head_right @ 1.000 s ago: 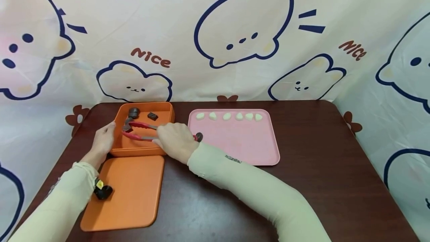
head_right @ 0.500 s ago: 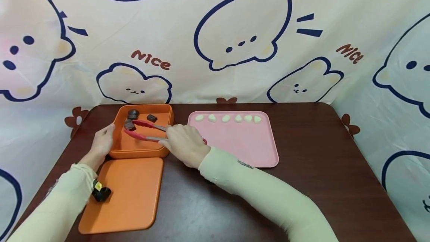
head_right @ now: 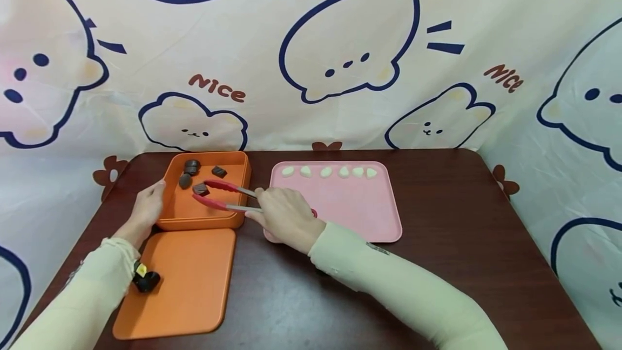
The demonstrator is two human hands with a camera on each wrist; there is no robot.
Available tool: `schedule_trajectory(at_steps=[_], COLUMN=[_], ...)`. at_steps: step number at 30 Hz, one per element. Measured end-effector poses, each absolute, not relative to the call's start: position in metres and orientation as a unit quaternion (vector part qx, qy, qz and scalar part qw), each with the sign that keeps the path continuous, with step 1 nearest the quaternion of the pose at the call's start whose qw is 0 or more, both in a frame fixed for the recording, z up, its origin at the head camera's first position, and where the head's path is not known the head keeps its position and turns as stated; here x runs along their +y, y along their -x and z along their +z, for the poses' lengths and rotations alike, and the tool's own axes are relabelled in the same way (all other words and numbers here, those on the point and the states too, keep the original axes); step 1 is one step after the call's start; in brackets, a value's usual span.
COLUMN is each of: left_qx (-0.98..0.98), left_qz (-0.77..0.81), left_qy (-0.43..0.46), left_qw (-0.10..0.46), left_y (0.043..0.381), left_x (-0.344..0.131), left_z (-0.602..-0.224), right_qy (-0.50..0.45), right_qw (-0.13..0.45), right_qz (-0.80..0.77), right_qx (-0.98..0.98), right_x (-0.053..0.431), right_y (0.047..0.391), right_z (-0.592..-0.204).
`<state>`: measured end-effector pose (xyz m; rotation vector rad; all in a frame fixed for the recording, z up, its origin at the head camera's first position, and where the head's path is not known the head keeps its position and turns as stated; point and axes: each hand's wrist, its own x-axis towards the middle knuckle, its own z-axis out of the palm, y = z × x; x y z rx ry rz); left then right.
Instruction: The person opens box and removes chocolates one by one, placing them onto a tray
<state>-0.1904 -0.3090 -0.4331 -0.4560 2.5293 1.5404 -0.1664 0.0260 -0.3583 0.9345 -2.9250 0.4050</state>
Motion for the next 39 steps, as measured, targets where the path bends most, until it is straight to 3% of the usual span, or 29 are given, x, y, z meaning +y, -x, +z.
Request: schedule_trajectory(at_steps=[39], left_qx=[0.843], left_qz=[0.517], left_qy=[0.138], left_qw=[0.059], left_y=[0.188], left_x=[-0.309], left_z=[-0.436], right_qy=[-0.259], right_qw=[0.047], right_qz=[0.174], right_qx=[-0.949], right_x=[0.116], right_y=[0.144], right_z=[-0.370])
